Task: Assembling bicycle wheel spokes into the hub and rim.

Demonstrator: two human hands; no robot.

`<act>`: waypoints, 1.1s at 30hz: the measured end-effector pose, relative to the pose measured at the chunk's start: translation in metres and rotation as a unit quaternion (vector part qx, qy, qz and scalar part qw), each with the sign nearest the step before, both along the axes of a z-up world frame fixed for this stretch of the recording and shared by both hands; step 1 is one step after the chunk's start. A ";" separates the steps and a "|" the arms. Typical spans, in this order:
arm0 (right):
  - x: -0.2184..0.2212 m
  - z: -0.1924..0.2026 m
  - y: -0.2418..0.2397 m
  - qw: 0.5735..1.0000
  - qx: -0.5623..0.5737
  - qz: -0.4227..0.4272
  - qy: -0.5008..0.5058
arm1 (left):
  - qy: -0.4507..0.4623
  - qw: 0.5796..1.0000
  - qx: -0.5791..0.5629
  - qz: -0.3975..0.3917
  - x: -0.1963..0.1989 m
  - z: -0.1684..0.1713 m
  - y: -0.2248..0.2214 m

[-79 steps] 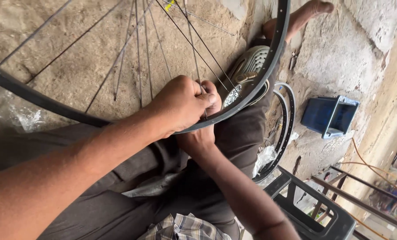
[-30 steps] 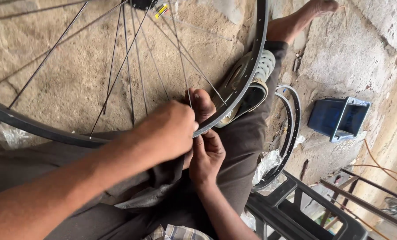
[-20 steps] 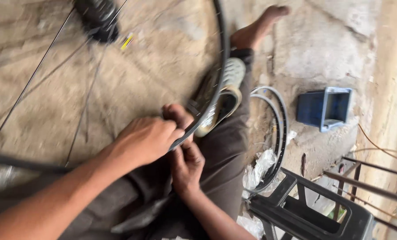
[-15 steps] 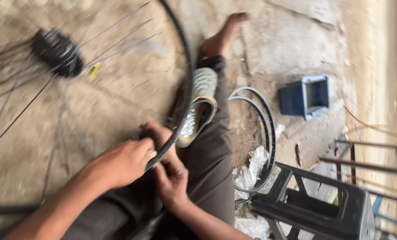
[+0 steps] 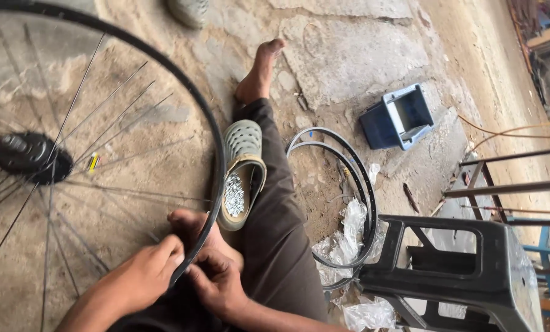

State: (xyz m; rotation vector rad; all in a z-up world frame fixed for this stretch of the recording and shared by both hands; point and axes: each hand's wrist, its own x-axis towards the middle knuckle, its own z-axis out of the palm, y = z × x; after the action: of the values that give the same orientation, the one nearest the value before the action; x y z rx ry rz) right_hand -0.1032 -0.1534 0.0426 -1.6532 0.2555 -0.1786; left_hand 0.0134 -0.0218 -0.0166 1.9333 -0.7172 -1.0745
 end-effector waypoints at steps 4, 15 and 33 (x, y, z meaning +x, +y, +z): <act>0.015 0.026 -0.001 0.987 -0.052 0.067 -0.138 | -0.036 0.997 0.073 -0.005 0.000 0.002 -0.002; 0.003 0.020 -0.001 0.993 -0.063 0.019 0.097 | -0.002 1.000 0.021 0.008 0.004 0.019 0.002; 0.052 0.052 -0.066 0.686 -0.549 0.434 -0.201 | -0.236 0.968 0.081 0.033 -0.070 0.060 0.076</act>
State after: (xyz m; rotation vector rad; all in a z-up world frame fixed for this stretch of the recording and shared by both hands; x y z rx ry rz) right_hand -0.0515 -0.2193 0.0945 -2.6453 -1.2254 0.0738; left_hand -0.0565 0.0541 0.0437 2.3733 -0.8302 -0.6468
